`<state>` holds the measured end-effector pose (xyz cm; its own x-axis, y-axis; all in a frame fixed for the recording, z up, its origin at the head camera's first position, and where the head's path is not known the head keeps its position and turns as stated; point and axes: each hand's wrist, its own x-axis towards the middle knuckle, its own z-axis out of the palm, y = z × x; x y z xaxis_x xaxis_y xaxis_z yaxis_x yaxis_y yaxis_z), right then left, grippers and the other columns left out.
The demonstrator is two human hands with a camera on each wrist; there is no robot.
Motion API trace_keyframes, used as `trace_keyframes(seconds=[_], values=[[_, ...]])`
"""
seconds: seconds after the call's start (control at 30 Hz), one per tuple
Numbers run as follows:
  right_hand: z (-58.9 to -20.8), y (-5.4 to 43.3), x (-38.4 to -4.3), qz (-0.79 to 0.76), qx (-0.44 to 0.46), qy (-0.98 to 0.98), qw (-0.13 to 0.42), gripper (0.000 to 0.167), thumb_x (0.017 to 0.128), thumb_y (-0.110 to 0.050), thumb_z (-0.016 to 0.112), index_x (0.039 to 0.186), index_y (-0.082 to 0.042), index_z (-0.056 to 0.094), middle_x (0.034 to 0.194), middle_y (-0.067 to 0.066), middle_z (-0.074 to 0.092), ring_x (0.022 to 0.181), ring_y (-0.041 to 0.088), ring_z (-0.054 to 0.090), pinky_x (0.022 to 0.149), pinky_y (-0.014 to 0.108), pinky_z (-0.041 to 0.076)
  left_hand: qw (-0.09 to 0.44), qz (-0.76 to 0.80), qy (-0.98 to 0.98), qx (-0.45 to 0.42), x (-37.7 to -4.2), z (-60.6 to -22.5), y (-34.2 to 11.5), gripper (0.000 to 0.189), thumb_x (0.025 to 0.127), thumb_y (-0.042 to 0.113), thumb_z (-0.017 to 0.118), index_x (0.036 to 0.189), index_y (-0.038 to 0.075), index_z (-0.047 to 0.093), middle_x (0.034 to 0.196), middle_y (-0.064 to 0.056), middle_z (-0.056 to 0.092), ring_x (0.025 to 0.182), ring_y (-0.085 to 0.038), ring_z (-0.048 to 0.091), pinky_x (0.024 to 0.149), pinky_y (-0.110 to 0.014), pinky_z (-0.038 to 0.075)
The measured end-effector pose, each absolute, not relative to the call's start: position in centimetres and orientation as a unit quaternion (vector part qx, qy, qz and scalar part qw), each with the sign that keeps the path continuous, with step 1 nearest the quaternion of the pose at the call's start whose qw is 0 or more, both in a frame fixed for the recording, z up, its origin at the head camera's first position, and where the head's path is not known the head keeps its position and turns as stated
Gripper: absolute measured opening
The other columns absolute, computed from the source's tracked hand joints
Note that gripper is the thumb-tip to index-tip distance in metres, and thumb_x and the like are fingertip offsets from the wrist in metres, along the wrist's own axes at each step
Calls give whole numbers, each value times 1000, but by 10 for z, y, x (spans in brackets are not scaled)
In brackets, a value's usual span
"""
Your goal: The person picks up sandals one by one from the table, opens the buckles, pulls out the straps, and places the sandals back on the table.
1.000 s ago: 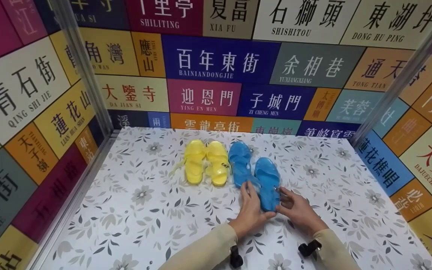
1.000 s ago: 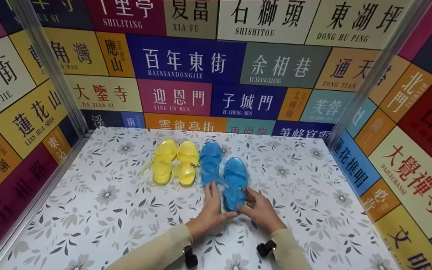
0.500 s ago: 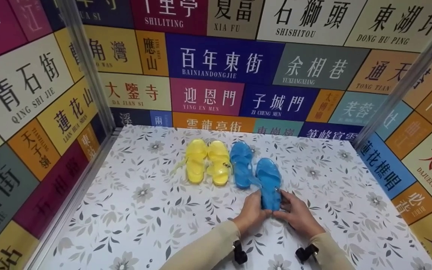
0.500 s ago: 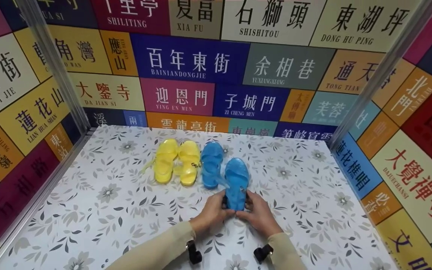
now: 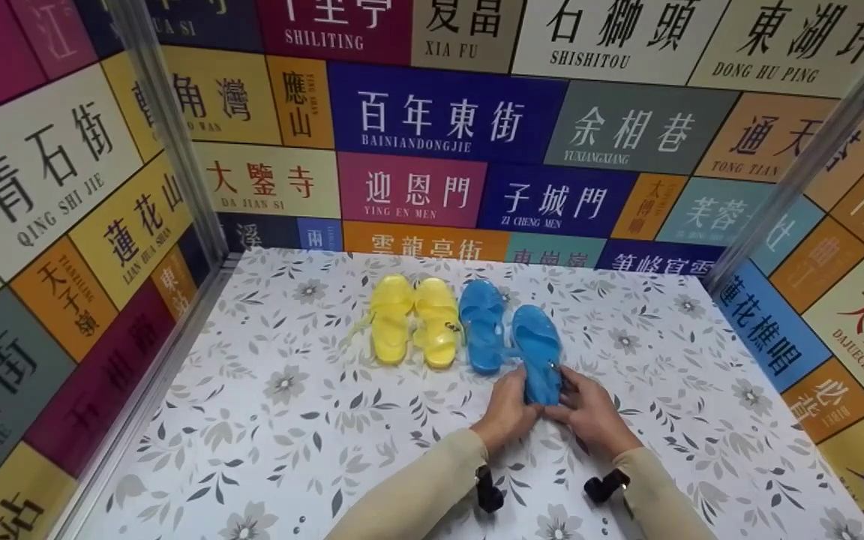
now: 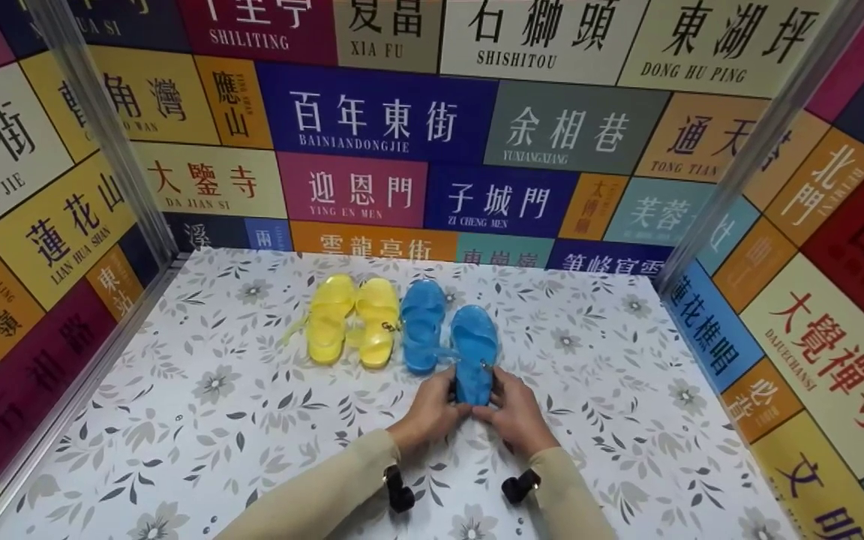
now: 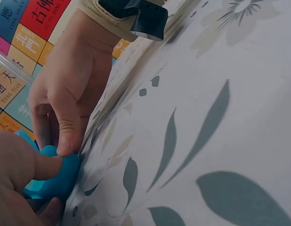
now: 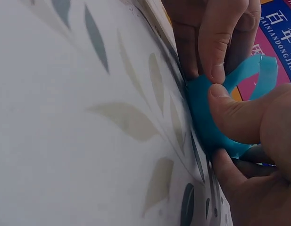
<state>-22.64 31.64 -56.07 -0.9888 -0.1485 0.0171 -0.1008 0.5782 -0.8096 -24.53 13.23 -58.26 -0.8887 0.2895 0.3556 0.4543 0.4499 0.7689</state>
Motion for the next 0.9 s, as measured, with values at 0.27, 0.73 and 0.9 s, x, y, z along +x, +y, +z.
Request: trace_keyframes(seconds=[0.27, 0.73, 0.9], values=[[-558, 315, -243, -461, -45, 885, 40, 90, 91, -1, 78, 162, 8, 23, 160, 32, 39, 140, 46, 50, 108, 49, 51, 51, -498, -845, -187, -260, -586, 144, 61, 86, -2, 71, 144, -4, 53, 134, -17, 67, 132, -30, 59, 113, -42, 47], [-556, 312, -267, -472, -25, 880, 43, 88, 94, 2, 74, 164, 5, 21, 163, 29, 35, 148, 41, 41, 122, 50, 33, 21, -469, -871, -140, -264, -563, 152, 75, 90, -7, 63, 159, -11, 31, 156, -22, 51, 146, -32, 46, 121, -39, 37], [-556, 310, -271, -474, -30, 879, 41, 84, 95, 4, 70, 164, 5, 21, 163, 30, 34, 150, 42, 37, 122, 51, 33, 73, -441, -885, -130, -266, -563, 158, 74, 86, -8, 64, 154, -13, 37, 148, -23, 58, 138, -34, 55, 117, -38, 43]])
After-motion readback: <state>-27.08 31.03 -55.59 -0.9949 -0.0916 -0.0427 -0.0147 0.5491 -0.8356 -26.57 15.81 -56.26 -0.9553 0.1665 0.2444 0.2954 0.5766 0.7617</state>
